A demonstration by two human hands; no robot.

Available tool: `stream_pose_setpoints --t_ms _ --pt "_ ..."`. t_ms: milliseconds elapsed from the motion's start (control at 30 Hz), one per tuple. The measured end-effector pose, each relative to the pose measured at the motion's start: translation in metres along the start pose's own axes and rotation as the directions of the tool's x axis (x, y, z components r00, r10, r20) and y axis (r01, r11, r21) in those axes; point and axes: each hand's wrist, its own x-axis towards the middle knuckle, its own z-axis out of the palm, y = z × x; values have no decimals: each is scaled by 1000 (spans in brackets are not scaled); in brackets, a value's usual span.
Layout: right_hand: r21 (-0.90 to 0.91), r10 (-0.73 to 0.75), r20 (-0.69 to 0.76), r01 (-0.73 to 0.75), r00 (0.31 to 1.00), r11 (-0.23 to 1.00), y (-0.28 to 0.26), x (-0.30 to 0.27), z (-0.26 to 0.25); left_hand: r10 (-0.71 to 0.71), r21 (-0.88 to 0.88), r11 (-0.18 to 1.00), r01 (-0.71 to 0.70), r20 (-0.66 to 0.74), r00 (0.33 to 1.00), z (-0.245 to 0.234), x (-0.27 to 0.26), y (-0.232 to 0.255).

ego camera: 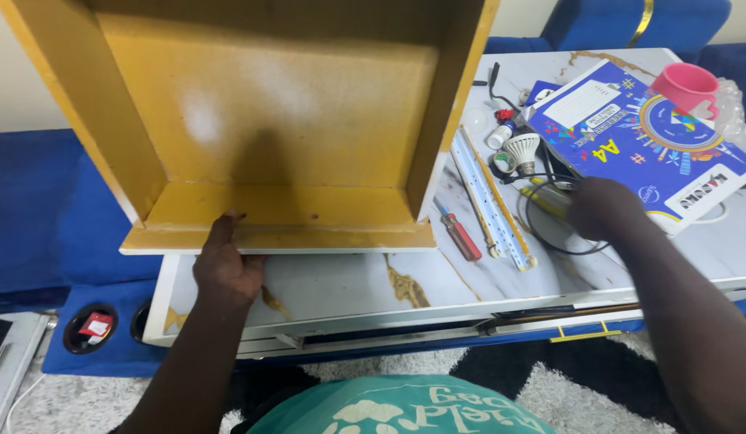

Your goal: The person attaches a gold drawer handle to a white drawer front using a screwdriver. They repeatedly flip the drawer to access the interior, insert and tighten screws, and test the handle's stability.

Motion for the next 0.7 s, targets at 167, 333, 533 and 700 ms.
stream_pose_setpoints --t_ms 167,333,533,700 --pt "220 148 204 -193 968 956 20 -63 -36 -9 -60 998 6 -51 999 -5 1 -1" --pt "822 -282 327 -124 902 555 -55 -144 -89 -21 -102 995 11 -89 996 -12 8 -2" --pt "956 -643 -199 291 740 39 -269 -205 -151 25 -99 995 -30 -49 998 -14 12 -2" --pt "915 -406 -391 301 826 -269 -391 -199 -182 39 -143 989 -38 1 999 -14 4 9"
